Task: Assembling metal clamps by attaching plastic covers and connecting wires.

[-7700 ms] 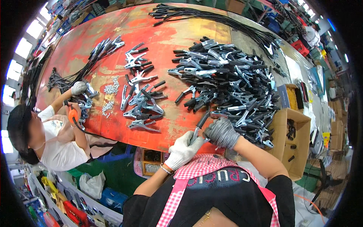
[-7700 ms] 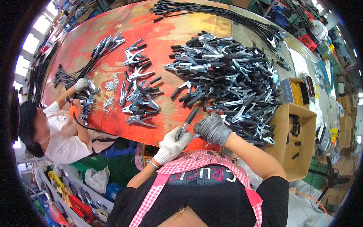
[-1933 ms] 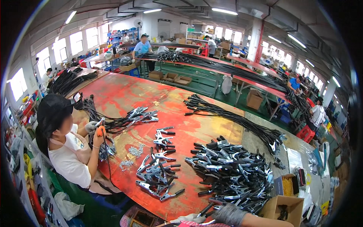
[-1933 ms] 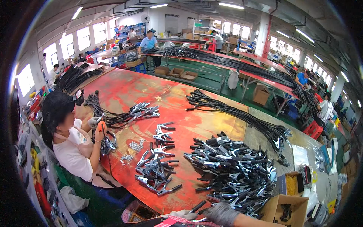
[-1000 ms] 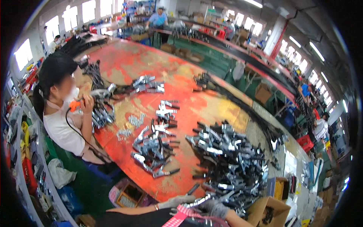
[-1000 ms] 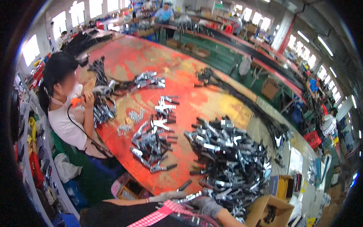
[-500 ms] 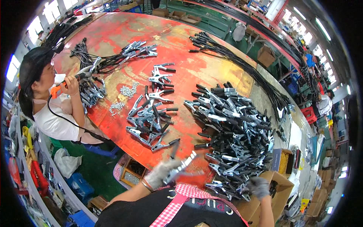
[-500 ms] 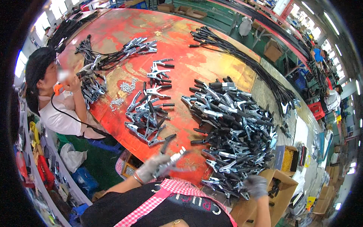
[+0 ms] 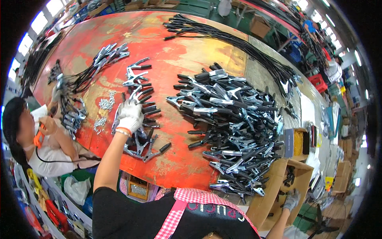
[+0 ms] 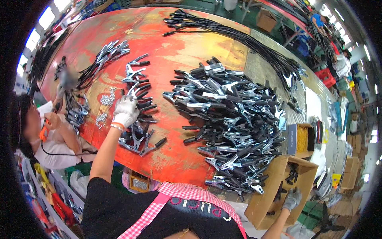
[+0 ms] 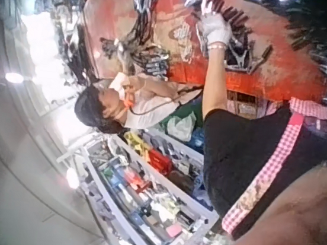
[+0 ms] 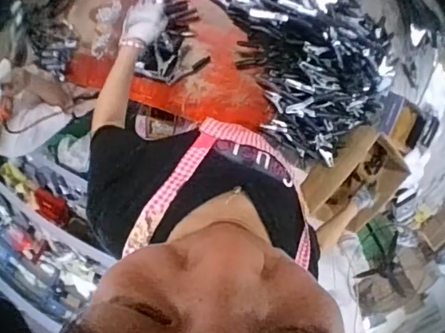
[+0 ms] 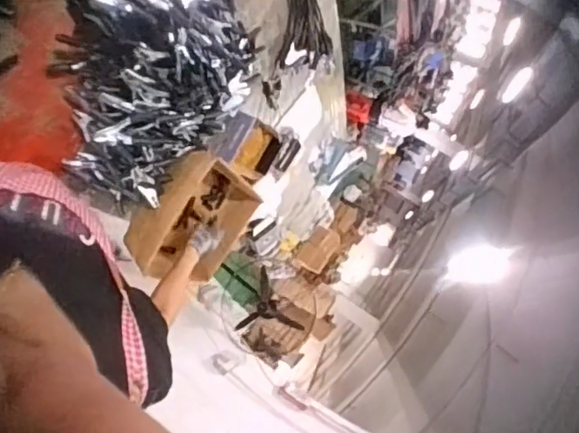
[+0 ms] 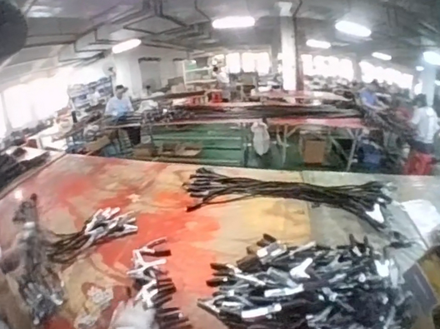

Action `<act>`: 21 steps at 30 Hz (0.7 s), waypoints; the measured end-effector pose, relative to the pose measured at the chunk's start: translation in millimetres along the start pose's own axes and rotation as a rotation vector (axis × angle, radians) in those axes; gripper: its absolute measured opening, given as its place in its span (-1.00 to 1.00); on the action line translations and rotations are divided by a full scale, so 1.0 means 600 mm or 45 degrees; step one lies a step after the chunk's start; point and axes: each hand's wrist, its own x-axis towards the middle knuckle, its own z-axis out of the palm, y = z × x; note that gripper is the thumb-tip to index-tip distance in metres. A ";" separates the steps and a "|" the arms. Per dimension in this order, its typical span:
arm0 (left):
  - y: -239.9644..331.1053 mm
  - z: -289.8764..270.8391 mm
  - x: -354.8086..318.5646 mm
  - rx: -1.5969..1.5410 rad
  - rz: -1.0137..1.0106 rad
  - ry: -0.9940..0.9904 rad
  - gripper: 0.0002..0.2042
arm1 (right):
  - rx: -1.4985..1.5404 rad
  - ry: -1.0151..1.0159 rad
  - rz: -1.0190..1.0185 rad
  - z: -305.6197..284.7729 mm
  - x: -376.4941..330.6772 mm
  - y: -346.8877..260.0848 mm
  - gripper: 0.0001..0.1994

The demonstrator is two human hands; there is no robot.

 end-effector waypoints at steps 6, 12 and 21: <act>0.186 -0.056 0.076 -0.704 0.039 0.088 -0.55 | 0.777 0.415 -0.659 -0.095 0.044 -0.419 -0.79; 0.285 -0.010 0.168 -1.095 -0.237 -0.434 -0.49 | 0.835 -0.086 -1.215 -0.109 0.055 -0.817 -0.52; 0.332 -0.005 0.079 -1.309 -0.083 -0.351 -0.48 | 0.202 -0.591 -1.279 -0.085 0.088 -0.908 -0.30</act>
